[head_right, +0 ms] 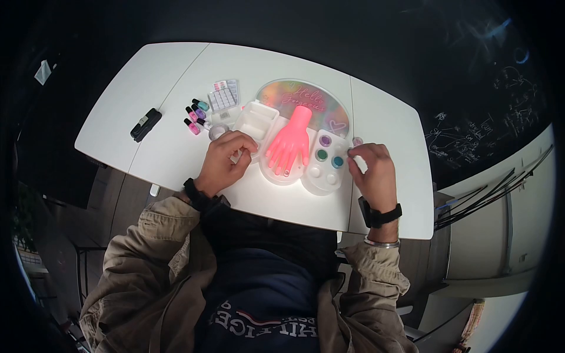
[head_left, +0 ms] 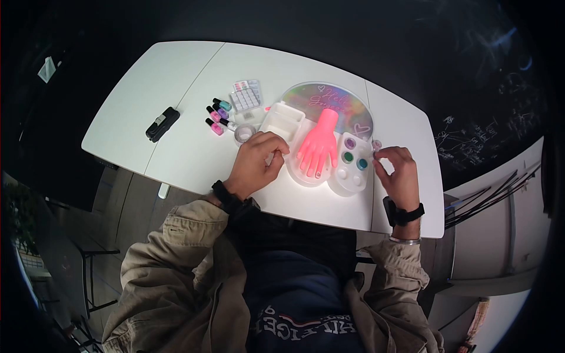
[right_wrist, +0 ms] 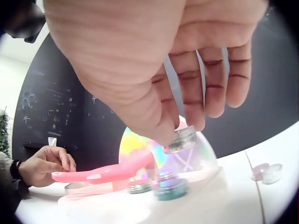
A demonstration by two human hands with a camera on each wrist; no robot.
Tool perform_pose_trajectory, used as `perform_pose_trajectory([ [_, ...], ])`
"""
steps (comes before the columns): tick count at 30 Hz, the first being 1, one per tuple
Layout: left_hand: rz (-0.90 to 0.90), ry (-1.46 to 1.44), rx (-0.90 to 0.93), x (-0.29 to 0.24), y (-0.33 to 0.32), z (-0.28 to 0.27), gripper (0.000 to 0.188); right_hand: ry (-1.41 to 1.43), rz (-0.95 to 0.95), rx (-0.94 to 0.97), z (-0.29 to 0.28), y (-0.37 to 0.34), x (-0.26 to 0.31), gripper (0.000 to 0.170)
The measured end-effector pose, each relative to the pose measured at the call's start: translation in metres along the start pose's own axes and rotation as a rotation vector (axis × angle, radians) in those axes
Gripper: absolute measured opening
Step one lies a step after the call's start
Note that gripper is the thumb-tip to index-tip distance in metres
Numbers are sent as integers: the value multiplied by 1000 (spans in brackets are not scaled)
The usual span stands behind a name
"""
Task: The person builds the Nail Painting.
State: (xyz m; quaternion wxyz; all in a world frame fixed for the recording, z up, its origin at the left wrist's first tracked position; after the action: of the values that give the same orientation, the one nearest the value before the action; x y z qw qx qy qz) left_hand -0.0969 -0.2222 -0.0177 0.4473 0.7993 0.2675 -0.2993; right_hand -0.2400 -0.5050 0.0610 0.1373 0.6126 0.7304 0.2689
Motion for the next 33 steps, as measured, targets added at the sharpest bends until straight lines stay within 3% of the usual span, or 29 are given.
perform_pose_trajectory([
  [11, 8, 6, -1, -1, 0, -1, 13, 125, -97, 114, 28, 3, 50, 14],
  [33, 3, 14, 8, -2, 0, 0, 13, 149, -77, 192, 45, -1, 52, 13],
])
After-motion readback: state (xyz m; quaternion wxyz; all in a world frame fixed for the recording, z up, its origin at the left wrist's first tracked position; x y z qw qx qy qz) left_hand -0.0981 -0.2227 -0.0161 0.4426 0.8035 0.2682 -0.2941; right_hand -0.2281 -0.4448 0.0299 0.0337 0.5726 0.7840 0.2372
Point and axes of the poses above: each hand's wrist, its own y-axis towards the middle knuckle, its own z-axis out of the palm, x = y × z, the point moved 9 cm from there along y, towards the middle knuckle, and after that the axes turned 7 degrees about -z, right-handed, at the moved point
